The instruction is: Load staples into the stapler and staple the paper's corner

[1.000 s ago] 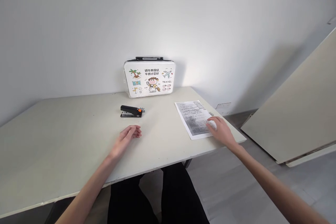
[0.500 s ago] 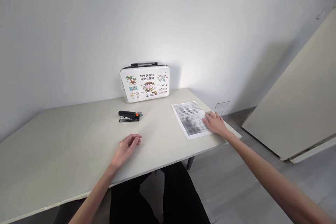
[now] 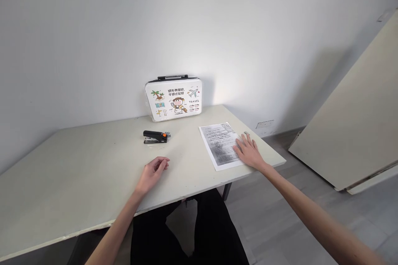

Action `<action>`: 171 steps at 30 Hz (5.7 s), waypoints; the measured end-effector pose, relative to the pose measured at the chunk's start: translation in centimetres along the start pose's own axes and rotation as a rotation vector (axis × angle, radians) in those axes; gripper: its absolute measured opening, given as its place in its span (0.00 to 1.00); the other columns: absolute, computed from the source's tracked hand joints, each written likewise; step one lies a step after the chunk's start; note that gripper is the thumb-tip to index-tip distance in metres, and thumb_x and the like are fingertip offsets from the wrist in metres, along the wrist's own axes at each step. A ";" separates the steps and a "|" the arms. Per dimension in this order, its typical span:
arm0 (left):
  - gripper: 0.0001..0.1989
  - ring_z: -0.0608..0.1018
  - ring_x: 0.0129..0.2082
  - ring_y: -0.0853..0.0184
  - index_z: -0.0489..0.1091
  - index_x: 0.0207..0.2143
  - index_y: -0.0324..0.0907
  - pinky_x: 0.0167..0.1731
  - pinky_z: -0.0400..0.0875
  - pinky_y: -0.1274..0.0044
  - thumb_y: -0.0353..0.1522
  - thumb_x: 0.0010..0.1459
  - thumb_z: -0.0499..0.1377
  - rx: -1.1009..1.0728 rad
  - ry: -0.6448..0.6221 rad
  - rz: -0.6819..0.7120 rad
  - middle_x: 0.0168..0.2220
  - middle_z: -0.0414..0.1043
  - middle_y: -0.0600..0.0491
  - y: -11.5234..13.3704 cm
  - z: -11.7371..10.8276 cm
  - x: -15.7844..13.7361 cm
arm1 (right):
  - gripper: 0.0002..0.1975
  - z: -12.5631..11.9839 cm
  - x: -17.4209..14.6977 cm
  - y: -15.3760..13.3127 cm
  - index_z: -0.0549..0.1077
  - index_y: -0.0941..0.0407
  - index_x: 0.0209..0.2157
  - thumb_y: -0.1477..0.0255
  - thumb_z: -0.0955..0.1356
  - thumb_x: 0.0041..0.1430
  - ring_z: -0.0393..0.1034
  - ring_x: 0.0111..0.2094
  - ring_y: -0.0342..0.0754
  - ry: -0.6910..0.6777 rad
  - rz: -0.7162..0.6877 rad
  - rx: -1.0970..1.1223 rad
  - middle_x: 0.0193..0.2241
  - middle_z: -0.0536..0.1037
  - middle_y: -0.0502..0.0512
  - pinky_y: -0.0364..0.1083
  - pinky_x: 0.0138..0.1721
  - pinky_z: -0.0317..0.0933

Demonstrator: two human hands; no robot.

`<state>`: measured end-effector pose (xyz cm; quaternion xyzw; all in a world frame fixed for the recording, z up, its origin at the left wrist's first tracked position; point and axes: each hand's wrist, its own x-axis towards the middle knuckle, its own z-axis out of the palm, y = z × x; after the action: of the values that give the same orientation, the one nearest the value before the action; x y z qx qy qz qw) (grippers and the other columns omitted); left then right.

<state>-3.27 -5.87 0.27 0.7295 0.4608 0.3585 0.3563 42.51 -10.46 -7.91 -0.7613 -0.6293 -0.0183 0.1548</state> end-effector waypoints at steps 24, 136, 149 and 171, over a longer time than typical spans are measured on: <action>0.22 0.83 0.46 0.58 0.76 0.44 0.45 0.51 0.75 0.69 0.53 0.66 0.56 0.035 0.022 -0.045 0.42 0.82 0.50 -1.3 -1.8 -3.7 | 0.40 -1.7 -2.4 -3.7 0.53 0.46 0.75 0.42 0.51 0.71 0.35 0.77 0.59 -0.156 -0.010 0.051 0.77 0.46 0.48 0.62 0.76 0.34; 0.32 0.61 0.73 0.54 0.68 0.66 0.40 0.73 0.50 0.60 0.50 0.71 0.46 0.889 0.170 -0.089 0.71 0.61 0.43 -11.1 -12.1 -3.0 | 0.14 -7.6 7.3 -22.4 0.71 0.49 0.54 0.70 0.69 0.68 0.74 0.54 0.57 -0.057 -0.569 0.184 0.55 0.79 0.56 0.51 0.45 0.66; 0.41 0.54 0.76 0.55 0.61 0.71 0.38 0.74 0.45 0.61 0.57 0.70 0.43 0.932 0.080 -0.168 0.75 0.53 0.45 -9.9 -12.6 -3.1 | 0.13 -6.1 -0.3 -10.8 0.72 0.47 0.52 0.63 0.65 0.68 0.76 0.50 0.58 -0.185 -0.463 0.360 0.52 0.80 0.55 0.53 0.45 0.67; 0.21 0.69 0.68 0.51 0.73 0.61 0.50 0.65 0.62 0.57 0.36 0.68 0.54 0.910 -0.096 0.158 0.68 0.68 0.47 -4.4 0.3 17.4 | 0.27 -3.4 -1.3 -9.3 0.78 0.51 0.47 0.47 0.58 0.72 0.73 0.56 0.57 -0.032 -0.024 1.027 0.53 0.81 0.58 0.54 0.61 0.63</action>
<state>0.65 11.66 -0.23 0.8603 0.4974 0.1119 -0.0074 33.79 -11.12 -3.02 -0.5801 -0.5681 0.3029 0.4990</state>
